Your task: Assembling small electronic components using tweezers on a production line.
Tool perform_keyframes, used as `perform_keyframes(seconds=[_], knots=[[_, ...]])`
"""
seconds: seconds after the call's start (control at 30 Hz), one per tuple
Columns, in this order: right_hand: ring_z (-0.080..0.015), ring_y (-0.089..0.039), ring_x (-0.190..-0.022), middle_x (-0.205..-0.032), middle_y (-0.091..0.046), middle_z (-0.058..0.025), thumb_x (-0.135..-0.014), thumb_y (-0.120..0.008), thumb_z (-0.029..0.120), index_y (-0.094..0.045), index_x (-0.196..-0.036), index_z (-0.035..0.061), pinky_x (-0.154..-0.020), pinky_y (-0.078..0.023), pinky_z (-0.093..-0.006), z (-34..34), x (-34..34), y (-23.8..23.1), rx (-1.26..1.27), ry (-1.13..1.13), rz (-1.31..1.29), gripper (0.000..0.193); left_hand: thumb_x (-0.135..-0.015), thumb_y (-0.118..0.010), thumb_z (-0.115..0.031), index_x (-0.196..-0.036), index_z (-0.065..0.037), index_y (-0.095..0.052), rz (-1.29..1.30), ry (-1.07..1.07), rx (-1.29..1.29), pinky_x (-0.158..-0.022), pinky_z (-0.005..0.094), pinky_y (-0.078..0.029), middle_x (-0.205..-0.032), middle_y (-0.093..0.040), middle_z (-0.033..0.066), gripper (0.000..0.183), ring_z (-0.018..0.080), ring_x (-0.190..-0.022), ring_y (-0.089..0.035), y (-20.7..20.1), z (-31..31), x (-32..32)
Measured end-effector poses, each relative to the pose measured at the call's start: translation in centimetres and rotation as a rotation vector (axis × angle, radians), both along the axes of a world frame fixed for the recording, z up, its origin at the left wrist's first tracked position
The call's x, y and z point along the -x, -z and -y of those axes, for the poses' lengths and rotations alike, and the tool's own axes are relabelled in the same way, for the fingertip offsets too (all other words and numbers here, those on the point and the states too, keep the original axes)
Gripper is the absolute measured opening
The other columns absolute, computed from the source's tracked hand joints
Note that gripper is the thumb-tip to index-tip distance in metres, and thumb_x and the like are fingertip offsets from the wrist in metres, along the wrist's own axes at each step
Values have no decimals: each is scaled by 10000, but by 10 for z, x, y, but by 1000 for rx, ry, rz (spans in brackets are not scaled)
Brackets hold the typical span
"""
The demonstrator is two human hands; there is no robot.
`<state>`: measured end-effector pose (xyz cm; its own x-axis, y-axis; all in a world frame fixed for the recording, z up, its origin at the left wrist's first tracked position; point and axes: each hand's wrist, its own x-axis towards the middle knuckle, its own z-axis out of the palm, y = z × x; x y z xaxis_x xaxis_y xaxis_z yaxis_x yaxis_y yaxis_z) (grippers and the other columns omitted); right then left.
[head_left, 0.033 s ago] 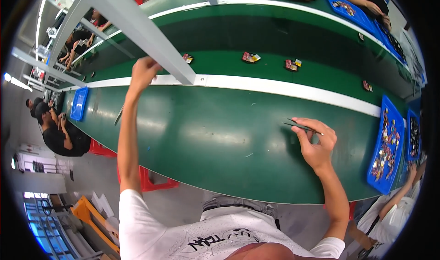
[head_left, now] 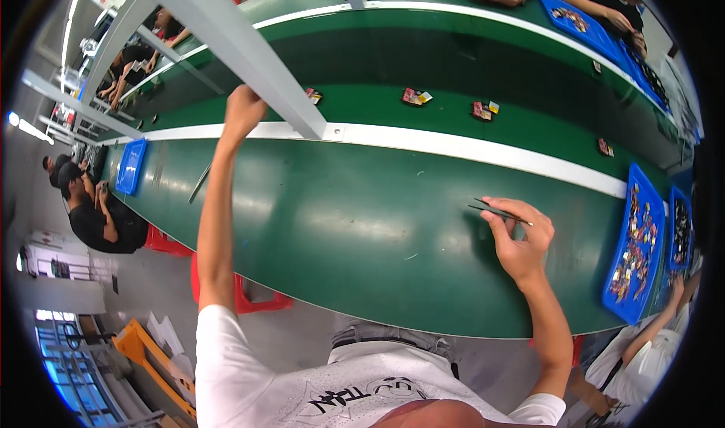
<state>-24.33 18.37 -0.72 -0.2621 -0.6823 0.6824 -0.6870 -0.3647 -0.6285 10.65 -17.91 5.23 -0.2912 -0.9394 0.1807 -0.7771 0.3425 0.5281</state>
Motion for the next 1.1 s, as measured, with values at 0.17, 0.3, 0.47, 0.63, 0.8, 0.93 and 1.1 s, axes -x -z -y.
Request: perform_keyframes(seconds=[0.17,0.3,0.47,0.63,0.8,0.93,1.1], knots=[[-89,-481,-443,-904,-787,-104,-742,-820,-71,-729,-910,20,-468,-383,-223,-2,-5,1,-7,5,-31,211,-887,-791,-242,-948,-8,-757,-252,479,-187,-673,273,-533,-799,-720,45,244,123,-735,-665,78,96,33],[-88,-519,-480,-908,-787,-115,-756,-802,-84,-726,-898,9,-458,-379,-214,2,-10,-2,-32,-5,5,186,-885,-784,-236,-934,-15,-742,-389,373,-255,-626,273,-528,-784,-711,43,230,116,-706,-661,80,103,19],[-114,-619,-603,-907,-781,-131,-770,-783,-104,-723,-901,-11,-476,-409,-212,0,-8,1,-64,45,22,172,-906,-653,-173,-928,-35,-719,-246,6,-271,-509,256,-479,-706,-681,44,154,120,-575,-627,28,33,19],[-95,-608,-616,-933,-778,-138,-803,-777,-86,-727,-920,-18,-499,-411,-204,-7,-7,-3,-83,17,33,144,-848,-650,-101,-838,42,-678,70,-194,-92,-553,376,-569,-668,-711,161,146,240,-545,-709,-13,-51,-56],[-52,-540,-585,-957,-760,-117,-848,-771,-45,-722,-948,-50,-511,-386,-189,-16,-4,1,-159,63,182,112,-936,-635,-64,-975,38,-679,-33,102,-501,-501,352,-554,-805,-730,149,117,203,-569,-698,-15,-146,-27],[-49,-578,-617,-977,-739,-95,-886,-747,-19,-693,-983,-37,-471,-349,-172,-13,-20,-8,-312,89,510,112,-981,-637,-100,-1063,32,-697,-326,468,-665,-464,275,-487,-820,-738,115,166,130,-536,-653,1,-193,42],[-58,-611,-631,-930,-750,-147,-895,-737,-25,-640,-1011,-25,-490,-393,-176,-5,-30,-22,-284,-55,646,152,-992,-634,-107,-1112,48,-704,-515,607,-724,-464,267,-498,-837,-743,124,208,137,-592,-690,21,-226,113]])
